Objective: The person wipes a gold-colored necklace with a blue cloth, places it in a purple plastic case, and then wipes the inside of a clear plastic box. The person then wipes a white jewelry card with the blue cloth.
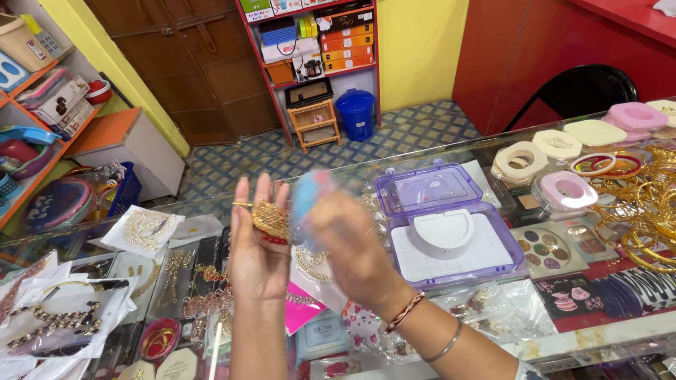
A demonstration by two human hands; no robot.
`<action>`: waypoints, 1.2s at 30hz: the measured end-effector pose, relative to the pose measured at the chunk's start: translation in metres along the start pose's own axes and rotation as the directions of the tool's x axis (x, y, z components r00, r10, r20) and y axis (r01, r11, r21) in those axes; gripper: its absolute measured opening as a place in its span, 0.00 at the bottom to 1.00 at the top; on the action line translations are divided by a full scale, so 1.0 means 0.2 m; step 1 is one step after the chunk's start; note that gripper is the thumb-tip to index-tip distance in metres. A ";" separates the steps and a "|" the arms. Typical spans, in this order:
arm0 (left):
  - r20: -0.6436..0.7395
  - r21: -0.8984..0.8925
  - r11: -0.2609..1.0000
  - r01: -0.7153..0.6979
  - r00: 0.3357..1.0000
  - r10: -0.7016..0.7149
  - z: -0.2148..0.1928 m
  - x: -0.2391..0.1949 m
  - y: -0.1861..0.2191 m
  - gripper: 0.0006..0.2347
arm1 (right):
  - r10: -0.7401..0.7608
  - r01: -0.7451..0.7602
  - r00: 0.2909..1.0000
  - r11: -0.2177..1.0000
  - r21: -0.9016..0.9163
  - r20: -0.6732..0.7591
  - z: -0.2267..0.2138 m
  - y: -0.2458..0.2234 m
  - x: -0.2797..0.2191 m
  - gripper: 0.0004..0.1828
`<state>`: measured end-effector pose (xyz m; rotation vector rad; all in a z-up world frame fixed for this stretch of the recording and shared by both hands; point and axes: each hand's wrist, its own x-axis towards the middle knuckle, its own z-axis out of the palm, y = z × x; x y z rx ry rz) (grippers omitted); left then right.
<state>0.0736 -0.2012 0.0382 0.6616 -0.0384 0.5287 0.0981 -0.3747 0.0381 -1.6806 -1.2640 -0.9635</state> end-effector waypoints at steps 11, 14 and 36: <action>0.049 0.214 0.975 0.054 0.997 -0.066 0.06 -0.06 -0.04 0.22 | 0.108 -0.109 0.993 0.994 -0.028 -0.052 0.05 0.04 0.02 0.28; 0.039 0.212 0.974 0.076 0.996 -0.086 0.04 -0.05 -0.03 0.21 | 0.267 -0.267 0.964 0.961 0.077 0.012 0.07 0.07 0.01 0.29; 0.035 0.180 0.980 -0.088 0.996 0.083 -0.04 0.16 0.05 0.21 | 0.287 -0.293 0.952 0.955 -0.039 -0.109 0.09 0.10 0.04 0.33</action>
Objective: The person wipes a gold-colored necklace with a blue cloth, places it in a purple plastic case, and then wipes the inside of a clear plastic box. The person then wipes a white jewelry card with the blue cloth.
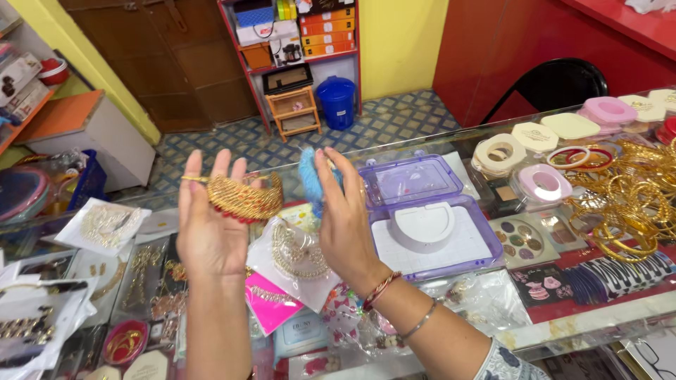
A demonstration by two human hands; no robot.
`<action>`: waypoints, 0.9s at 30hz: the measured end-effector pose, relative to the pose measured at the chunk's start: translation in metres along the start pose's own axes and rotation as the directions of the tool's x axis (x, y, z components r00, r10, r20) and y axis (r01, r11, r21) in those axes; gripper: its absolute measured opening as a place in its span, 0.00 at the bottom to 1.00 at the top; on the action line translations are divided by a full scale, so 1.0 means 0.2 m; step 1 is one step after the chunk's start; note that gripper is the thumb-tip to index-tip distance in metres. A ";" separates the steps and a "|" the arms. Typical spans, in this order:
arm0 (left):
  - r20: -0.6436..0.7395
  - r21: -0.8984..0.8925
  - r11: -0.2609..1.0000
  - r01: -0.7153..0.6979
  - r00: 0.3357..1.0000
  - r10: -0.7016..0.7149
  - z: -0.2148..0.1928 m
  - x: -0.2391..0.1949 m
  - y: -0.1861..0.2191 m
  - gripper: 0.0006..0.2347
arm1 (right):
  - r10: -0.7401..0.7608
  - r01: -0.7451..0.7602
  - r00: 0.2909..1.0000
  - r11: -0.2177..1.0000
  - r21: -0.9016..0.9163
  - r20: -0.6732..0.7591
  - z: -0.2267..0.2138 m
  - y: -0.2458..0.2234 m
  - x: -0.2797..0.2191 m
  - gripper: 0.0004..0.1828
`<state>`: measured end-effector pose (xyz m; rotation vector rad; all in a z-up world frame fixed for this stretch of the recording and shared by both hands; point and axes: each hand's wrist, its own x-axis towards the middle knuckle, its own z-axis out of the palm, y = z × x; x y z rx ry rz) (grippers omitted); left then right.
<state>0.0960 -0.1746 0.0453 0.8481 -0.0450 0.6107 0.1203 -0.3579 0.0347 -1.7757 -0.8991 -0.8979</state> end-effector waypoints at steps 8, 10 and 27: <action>0.030 -0.003 0.993 0.119 0.992 -0.119 -0.06 0.06 0.05 0.21 | 0.118 -0.134 0.990 0.960 0.245 0.078 0.09 0.04 -0.05 0.35; 0.026 -0.020 0.986 0.165 0.986 -0.165 -0.10 0.08 0.06 0.21 | 0.258 -0.314 0.948 0.849 0.424 0.187 0.06 0.08 -0.06 0.35; 0.202 0.121 0.956 0.266 0.937 -0.286 0.15 -0.16 -0.07 0.23 | 0.505 -0.544 0.825 0.591 0.596 0.253 0.05 0.03 0.05 0.17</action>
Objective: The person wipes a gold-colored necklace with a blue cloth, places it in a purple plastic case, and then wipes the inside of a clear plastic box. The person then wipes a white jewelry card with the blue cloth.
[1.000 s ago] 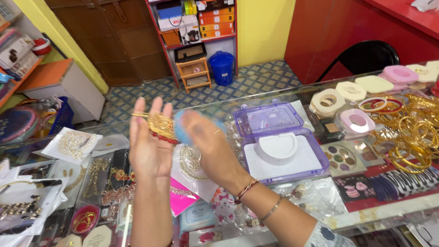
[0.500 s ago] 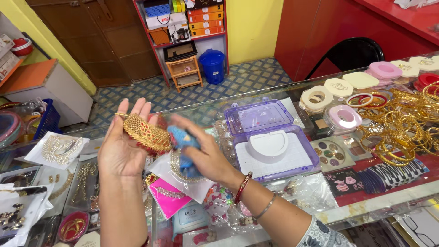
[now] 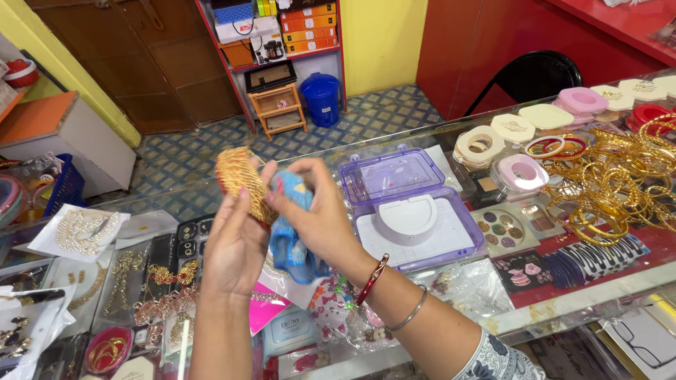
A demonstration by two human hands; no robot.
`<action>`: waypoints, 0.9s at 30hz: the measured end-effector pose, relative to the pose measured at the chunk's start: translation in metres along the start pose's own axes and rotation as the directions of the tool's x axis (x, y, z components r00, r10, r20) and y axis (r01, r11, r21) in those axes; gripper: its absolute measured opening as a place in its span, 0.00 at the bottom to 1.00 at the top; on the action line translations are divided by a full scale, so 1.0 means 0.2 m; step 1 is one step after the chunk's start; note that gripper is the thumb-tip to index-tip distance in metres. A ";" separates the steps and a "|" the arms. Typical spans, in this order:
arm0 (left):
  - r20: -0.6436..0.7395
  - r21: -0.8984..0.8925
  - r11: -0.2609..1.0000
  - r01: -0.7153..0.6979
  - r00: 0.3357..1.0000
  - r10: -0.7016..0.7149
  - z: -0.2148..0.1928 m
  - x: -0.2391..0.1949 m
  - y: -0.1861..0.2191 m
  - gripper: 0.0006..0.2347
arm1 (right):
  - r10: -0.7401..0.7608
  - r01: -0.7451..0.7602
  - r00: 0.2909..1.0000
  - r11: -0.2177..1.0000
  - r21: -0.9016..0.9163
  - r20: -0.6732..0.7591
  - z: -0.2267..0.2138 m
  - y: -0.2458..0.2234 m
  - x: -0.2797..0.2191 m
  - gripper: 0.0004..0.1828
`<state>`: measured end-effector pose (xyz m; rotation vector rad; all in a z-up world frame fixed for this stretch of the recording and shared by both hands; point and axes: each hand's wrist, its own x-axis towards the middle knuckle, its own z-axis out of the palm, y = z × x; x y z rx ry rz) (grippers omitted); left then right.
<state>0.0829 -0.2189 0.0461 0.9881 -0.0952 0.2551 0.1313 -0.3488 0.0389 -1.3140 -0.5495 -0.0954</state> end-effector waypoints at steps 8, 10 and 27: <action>-0.041 -0.069 0.998 0.005 0.999 -0.008 0.01 0.03 0.03 0.22 | -0.592 0.637 0.759 0.587 -0.499 0.271 -0.05 -0.07 -0.09 0.21; -0.053 -0.043 0.999 0.016 0.998 -0.018 -0.01 0.04 0.04 0.21 | -0.420 0.427 0.899 0.776 -0.465 0.125 -0.05 -0.06 -0.09 0.20; -0.254 0.084 0.992 -0.098 0.960 0.116 -0.04 0.03 -0.01 0.14 | -0.407 0.309 0.843 0.902 -0.302 -0.352 -0.10 -0.11 -0.05 0.14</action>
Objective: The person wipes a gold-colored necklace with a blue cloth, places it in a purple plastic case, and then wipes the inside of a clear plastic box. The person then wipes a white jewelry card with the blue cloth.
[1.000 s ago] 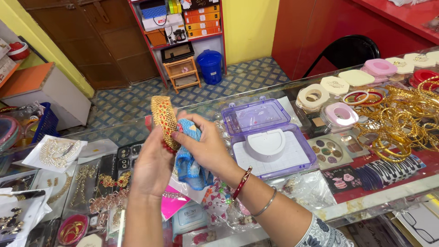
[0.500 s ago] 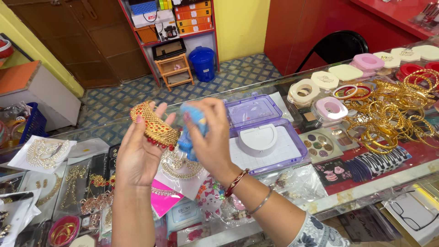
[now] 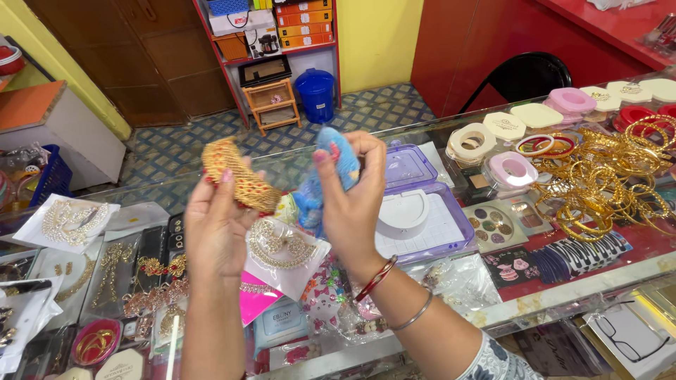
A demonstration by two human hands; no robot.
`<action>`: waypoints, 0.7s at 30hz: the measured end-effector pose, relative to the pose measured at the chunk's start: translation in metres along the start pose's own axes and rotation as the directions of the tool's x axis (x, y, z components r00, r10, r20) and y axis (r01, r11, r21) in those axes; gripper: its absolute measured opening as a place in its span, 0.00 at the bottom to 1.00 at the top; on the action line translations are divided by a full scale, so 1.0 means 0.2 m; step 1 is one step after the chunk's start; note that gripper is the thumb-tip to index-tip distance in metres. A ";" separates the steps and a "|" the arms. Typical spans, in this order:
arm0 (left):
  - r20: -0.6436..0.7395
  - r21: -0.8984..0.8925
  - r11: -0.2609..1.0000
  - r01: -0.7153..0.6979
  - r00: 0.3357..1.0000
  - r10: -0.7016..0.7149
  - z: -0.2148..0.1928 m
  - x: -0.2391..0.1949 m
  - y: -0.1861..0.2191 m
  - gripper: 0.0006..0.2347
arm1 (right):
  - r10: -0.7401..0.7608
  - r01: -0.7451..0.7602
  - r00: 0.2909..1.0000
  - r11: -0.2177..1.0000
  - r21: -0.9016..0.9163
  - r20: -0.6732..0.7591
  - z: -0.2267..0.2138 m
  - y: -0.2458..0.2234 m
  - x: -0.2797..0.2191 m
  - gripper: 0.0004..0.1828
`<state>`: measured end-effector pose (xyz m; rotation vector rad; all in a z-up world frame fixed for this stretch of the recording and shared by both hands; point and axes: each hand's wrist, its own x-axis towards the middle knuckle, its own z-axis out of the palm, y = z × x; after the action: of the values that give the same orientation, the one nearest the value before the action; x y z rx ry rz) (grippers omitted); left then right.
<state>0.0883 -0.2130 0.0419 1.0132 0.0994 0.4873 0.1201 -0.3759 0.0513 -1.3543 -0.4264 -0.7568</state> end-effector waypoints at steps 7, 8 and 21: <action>0.043 -0.069 0.998 0.003 0.999 0.000 0.05 -0.06 -0.02 0.12 | -0.137 0.194 0.887 0.977 -0.087 0.441 -0.01 -0.03 -0.09 0.21; 0.008 -0.071 0.997 0.013 1.000 -0.013 0.04 -0.07 0.01 0.12 | -0.113 0.153 0.925 0.985 -0.084 0.363 -0.01 -0.02 -0.07 0.18; -0.062 -0.142 0.983 -0.114 0.992 0.106 -0.05 -0.09 0.08 0.12 | -0.280 0.391 0.783 0.916 -0.089 0.556 -0.02 -0.04 -0.13 0.27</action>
<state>0.0635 -0.2052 0.0468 0.8658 0.0555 0.6145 0.0957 -0.3731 0.0395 -1.7061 -1.0887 -0.7162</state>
